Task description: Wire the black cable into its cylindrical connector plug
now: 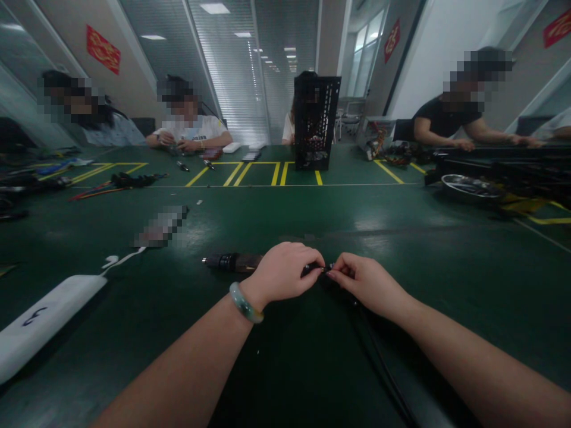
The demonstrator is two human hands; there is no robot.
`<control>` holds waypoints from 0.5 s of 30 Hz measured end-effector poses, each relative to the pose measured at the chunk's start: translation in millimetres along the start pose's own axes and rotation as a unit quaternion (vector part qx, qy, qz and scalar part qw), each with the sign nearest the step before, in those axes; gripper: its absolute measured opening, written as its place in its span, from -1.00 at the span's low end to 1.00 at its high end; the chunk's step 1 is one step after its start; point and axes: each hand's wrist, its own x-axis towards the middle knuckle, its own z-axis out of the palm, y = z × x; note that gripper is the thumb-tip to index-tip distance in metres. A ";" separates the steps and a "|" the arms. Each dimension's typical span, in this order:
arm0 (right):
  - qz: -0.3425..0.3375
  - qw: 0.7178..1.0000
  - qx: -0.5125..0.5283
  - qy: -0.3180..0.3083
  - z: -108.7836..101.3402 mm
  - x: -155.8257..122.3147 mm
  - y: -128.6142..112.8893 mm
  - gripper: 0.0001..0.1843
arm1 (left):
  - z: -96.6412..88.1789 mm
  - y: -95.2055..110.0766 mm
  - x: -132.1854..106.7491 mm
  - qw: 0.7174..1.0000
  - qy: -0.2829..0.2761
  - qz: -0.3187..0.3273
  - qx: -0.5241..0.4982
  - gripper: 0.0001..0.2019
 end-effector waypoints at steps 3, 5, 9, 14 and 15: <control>0.009 1.000 0.004 -0.002 0.4 -0.8 -1.5 -0.84 | 1.4 -0.4 0.5 1.000 -0.002 0.002 0.010 -0.86; 0.017 1.000 0.008 -0.007 0.7 -1.1 -2.1 -0.82 | 2.7 -1.1 0.8 1.000 -0.002 0.001 0.017 -0.87; 0.036 0.999 0.015 -0.023 0.6 -0.7 -2.1 -0.81 | 4.1 -2.1 0.9 1.000 -0.003 -0.002 0.020 -0.88; 0.044 0.998 0.020 -0.034 -0.2 -0.3 -2.5 -0.78 | 3.0 -1.2 1.0 1.000 0.000 0.003 0.023 -0.90; 0.047 0.998 0.025 -0.036 -0.1 -0.3 -2.5 -0.78 | 2.6 -1.0 1.0 1.000 0.000 0.005 0.022 -0.90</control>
